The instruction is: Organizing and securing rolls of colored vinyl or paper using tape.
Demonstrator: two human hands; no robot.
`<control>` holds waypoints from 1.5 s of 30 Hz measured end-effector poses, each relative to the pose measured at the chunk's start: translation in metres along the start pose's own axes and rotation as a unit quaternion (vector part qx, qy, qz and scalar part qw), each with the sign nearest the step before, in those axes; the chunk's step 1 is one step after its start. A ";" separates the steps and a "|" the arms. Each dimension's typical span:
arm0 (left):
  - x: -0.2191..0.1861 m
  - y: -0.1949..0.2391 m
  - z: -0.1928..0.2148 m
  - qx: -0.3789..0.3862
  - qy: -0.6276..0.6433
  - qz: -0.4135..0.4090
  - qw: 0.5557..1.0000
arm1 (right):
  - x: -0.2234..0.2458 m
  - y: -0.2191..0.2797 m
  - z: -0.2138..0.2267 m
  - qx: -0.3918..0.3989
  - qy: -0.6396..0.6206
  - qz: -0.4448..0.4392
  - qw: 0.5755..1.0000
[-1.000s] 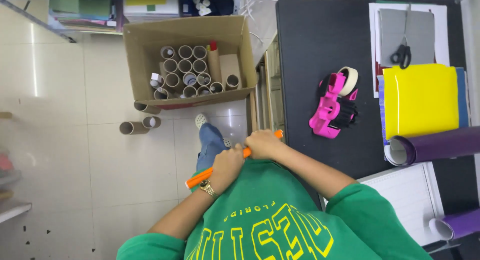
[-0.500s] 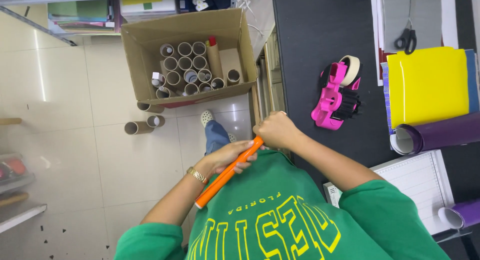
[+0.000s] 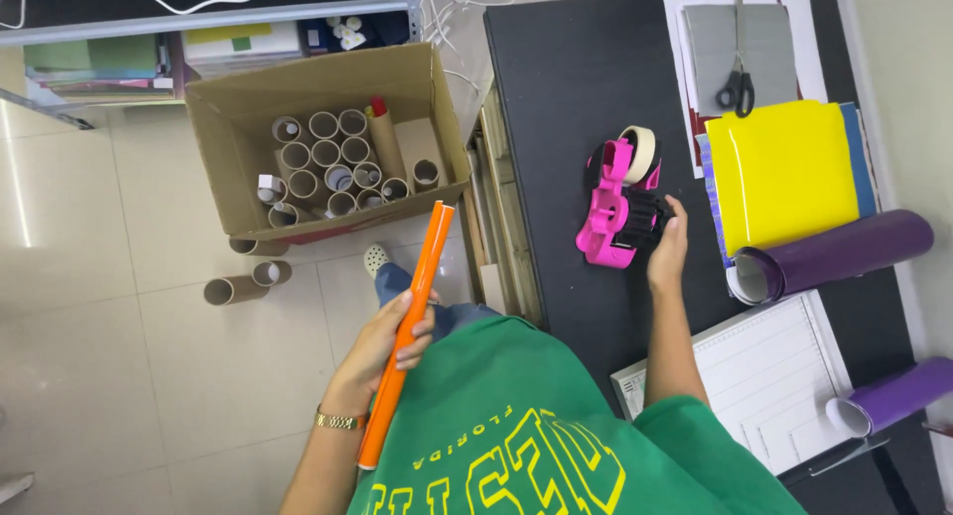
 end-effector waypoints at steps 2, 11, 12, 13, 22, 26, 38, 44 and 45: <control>-0.001 0.006 -0.002 0.005 0.008 -0.002 1.000 | 0.000 0.004 -0.006 0.003 -0.016 -0.017 1.000; -0.003 -0.006 -0.014 -0.018 -0.106 -0.041 0.993 | 0.059 -0.017 -0.023 0.145 0.188 -0.366 0.900; -0.008 -0.004 -0.017 -0.018 -0.107 -0.041 0.993 | 0.012 -0.017 -0.014 0.145 0.187 -0.365 0.900; -0.014 -0.002 -0.020 -0.020 -0.117 -0.058 0.991 | -0.034 -0.020 -0.001 0.132 0.205 -0.348 0.905; -0.042 -0.001 -0.019 -0.029 -0.110 -0.129 0.985 | 0.024 0.050 0.010 -0.141 0.080 -0.121 0.979; -0.048 -0.004 -0.031 -0.015 -0.113 -0.147 0.983 | 0.022 0.052 0.004 -0.187 0.057 -0.154 0.968; -0.074 0.000 -0.062 -0.095 -0.149 -0.310 0.934 | 0.262 0.059 -0.140 0.124 -0.301 -0.085 0.942; -0.099 0.029 -0.078 -0.165 -0.218 -0.359 0.892 | 0.316 0.056 -0.154 0.184 -0.318 -0.039 0.929; -0.101 0.032 -0.082 -0.165 -0.217 -0.360 0.892 | 0.313 0.056 -0.154 0.184 -0.318 -0.039 0.929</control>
Point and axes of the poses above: each hand's wrist, its own y-axis away from the middle knuckle, its own z-axis out of the back of the hand, x = y × z, the point moved 9 cm from there along -y, towards the middle knuckle, and after that the axes turned 5 degrees about z, right-handed, at the moved point
